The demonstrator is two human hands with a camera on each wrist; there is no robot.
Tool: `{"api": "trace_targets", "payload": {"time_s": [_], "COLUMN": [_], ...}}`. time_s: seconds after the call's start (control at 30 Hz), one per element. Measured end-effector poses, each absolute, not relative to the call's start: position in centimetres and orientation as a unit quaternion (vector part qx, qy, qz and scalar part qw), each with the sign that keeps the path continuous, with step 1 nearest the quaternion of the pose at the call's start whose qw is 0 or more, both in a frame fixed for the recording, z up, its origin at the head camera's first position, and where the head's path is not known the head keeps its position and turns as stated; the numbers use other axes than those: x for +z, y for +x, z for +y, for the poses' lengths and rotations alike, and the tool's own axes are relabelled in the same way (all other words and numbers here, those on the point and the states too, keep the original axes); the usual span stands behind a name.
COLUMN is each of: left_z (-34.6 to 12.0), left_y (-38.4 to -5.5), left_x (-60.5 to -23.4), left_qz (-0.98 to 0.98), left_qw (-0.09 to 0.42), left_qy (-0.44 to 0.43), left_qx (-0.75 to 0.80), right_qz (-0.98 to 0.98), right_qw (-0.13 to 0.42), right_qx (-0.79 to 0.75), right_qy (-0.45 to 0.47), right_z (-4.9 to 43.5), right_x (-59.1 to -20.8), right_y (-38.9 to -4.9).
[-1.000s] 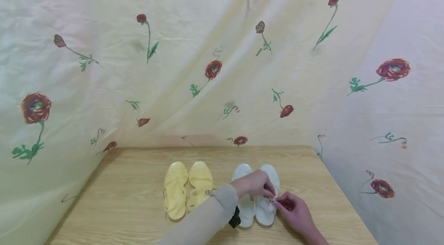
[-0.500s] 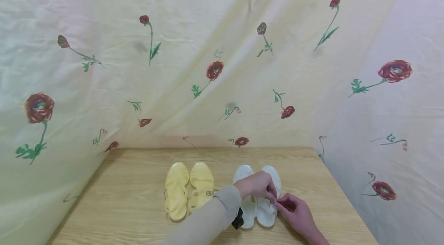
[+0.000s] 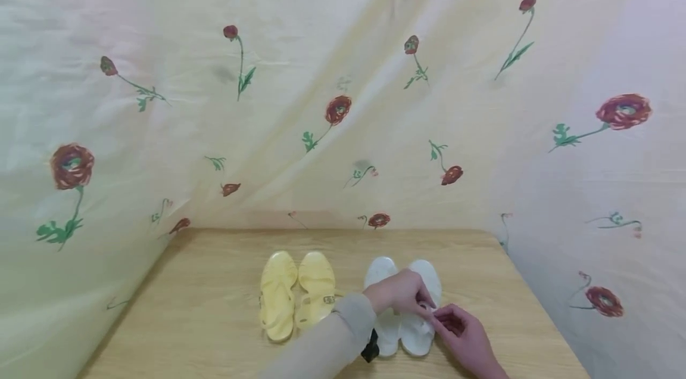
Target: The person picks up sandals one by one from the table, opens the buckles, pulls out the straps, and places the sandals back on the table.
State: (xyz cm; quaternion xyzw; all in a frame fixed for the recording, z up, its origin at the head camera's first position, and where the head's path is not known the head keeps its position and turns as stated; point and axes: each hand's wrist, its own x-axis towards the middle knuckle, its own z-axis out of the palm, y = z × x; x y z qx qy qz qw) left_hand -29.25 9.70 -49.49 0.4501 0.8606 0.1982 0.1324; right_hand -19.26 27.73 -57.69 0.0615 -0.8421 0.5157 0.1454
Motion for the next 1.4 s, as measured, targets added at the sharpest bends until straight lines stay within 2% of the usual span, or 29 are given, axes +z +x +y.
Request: {"api": "trace_targets", "payload": {"time_s": [0.17, 0.63, 0.87, 1.1, 1.4], "left_z": [11.1, 10.1, 9.2, 10.0, 10.0], "left_y": [-29.1, -30.0, -29.8, -29.4, -29.4], "left_x": [-49.0, -50.4, -50.1, -49.8, -50.2], "left_qz": [0.861, 0.854, 0.862, 0.862, 0.866], "left_qw": [0.109, 0.132, 0.122, 0.135, 0.149], "left_qy": [0.468, 0.47, 0.453, 0.447, 0.433], "left_qx": [0.166, 0.183, 0.191, 0.197, 0.203], "right_qz": [-0.846, -0.839, -0.84, -0.869, -0.868], "right_qw": [0.134, 0.118, 0.091, 0.155, 0.222], "right_qx": [0.514, 0.52, 0.531, 0.468, 0.437], "right_qy": [0.043, 0.107, 0.066, 0.039, 0.076], "right_z": [28.6, 28.3, 28.3, 28.8, 27.7], "right_x": [-57.4, -58.0, -57.2, -56.9, -57.0], "right_y": [-19.3, -19.8, -19.7, -19.0, -18.3]}}
